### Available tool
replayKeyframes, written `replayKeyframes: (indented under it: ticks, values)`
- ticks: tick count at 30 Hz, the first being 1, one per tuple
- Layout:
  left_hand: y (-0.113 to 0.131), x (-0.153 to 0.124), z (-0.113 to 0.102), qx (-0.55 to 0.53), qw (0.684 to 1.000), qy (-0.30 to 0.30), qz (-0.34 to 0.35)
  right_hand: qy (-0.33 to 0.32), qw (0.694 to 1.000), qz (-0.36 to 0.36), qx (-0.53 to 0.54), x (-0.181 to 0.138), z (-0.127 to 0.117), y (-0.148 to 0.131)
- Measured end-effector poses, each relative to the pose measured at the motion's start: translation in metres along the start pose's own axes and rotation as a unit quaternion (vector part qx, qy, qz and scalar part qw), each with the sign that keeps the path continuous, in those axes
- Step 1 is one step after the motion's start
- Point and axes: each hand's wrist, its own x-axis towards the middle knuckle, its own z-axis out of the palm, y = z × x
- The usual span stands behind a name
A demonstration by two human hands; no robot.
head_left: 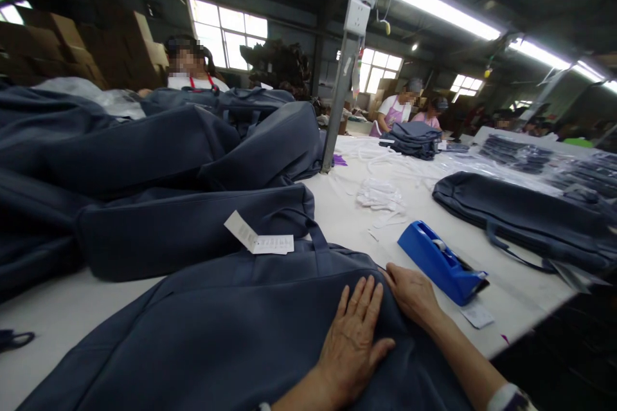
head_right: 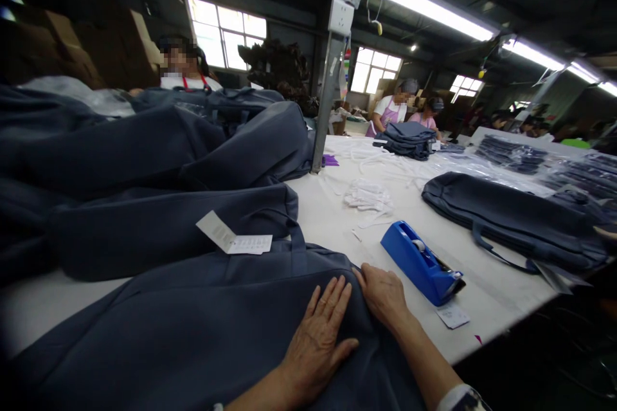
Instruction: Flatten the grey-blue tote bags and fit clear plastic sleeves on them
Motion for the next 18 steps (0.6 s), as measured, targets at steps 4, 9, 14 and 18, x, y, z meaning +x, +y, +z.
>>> replayKeyframes:
  ticks: [4, 9, 14, 18]
  values:
    - [0.000, -0.002, -0.001, 0.002, 1.000, 0.022, 0.005, 0.049, 0.962, 0.050, 0.264, 0.003, -0.009, 0.009]
    - [-0.001, -0.007, -0.005, 0.021, 0.998, 0.046, 0.030, 0.002, 0.818, 0.117, 0.563, 0.007, -0.026, 0.023]
    - [-0.006, -0.009, -0.001, 0.033, 0.999, 0.025, 0.001, 0.032, 0.900, 0.093, 0.425, 0.021, 0.001, 0.038]
    - [-0.012, -0.008, 0.011, 0.034, 0.999, -0.032, -0.025, 0.040, 0.945, 0.065, 0.318, 0.028, 0.026, 0.040]
